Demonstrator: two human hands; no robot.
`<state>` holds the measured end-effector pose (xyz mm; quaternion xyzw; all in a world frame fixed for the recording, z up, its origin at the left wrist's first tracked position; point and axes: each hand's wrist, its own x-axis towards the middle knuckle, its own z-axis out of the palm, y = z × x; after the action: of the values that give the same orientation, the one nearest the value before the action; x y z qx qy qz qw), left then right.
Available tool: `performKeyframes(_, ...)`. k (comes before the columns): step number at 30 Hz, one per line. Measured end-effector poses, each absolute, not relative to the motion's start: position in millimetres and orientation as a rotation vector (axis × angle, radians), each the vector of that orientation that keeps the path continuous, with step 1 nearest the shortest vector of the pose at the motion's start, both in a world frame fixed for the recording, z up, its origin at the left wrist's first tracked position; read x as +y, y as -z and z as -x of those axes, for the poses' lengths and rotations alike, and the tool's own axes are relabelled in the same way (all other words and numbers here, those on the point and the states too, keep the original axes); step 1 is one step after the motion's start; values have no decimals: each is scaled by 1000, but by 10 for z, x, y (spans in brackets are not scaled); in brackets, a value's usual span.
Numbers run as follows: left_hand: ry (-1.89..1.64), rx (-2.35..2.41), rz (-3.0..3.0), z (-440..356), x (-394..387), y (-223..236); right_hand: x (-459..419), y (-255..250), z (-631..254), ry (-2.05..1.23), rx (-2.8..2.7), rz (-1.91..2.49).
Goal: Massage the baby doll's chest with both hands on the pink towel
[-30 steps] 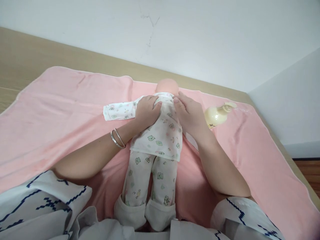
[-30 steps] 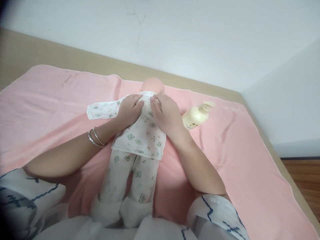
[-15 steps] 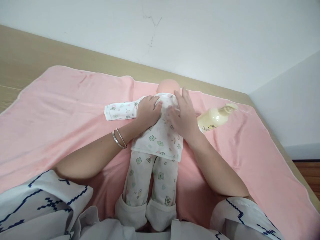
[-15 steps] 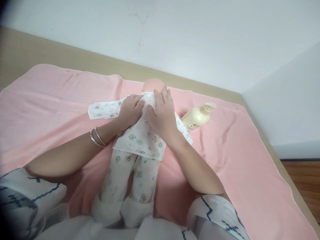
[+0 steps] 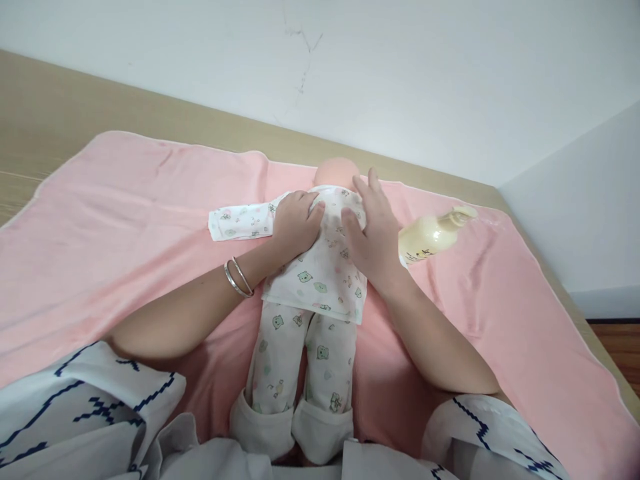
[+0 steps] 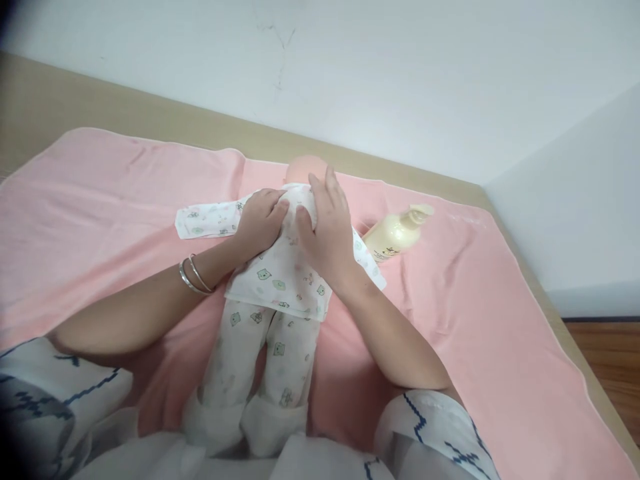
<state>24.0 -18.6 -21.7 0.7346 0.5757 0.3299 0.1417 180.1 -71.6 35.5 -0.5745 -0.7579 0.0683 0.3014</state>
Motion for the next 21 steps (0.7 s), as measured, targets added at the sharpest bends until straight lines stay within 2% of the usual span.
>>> performKeyframes(4,-955,1662,-2117,-242,-193,207,-730,-314,-1775,-123,-1925,1528)
performKeyframes(11,-1003,1690,-2116,-249,-181,254,-545,-6,-1683,-297,-2116,1647)
performKeyframes(21,-906,1696,-2192,-245,-222,170,-496,-82,-1738,-344,-2164,1687)
